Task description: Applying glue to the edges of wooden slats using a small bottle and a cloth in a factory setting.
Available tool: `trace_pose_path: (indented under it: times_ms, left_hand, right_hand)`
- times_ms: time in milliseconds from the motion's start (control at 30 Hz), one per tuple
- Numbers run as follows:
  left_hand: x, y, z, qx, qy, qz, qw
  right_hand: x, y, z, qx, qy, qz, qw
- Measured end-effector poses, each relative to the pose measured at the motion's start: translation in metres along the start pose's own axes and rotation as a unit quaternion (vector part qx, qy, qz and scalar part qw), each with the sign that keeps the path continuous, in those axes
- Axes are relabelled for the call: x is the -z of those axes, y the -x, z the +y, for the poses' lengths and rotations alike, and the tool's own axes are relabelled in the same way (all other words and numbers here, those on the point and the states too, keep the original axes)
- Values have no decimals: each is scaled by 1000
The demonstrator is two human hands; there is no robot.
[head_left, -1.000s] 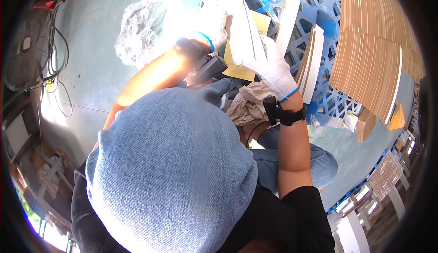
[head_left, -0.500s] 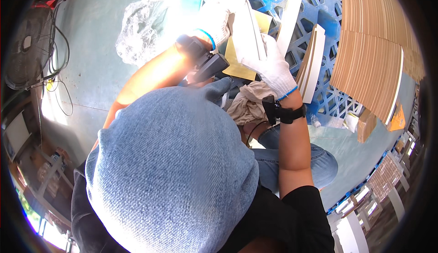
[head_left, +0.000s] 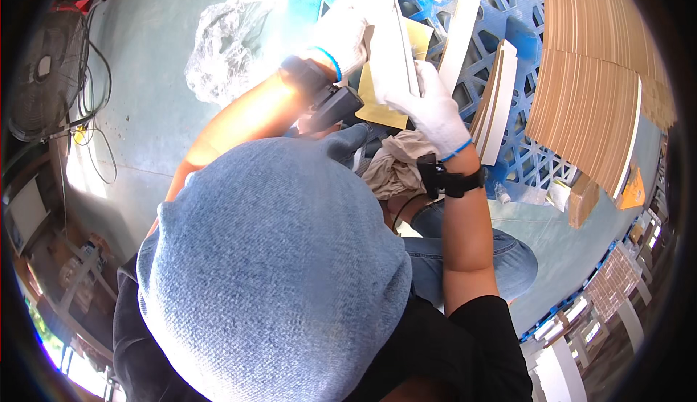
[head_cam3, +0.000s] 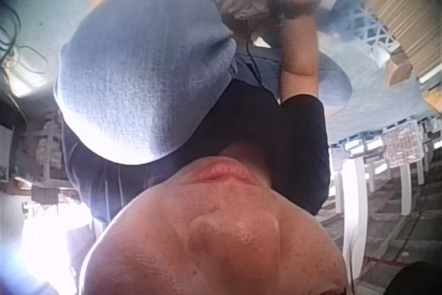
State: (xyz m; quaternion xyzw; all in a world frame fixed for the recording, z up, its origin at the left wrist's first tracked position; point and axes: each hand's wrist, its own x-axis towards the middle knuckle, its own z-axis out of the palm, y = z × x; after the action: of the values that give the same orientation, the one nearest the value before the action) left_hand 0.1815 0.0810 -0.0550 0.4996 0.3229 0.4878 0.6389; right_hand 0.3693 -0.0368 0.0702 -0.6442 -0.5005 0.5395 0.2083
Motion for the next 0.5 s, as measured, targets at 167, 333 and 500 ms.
trace_pose_path:
  times_ms: [167, 333, 500]
  left_hand:
    - [-27, 20, 51, 97, 159, -109, 976]
    - [-66, 15, 59, 213, 251, -160, 930]
    - [-80, 20, 64, 254, -94, -180, 946]
  right_hand:
    - [24, 18, -4, -9, -378, -170, 910]
    - [12, 47, 10, -36, -550, -179, 815]
    - [32, 60, 42, -42, -96, 177, 979]
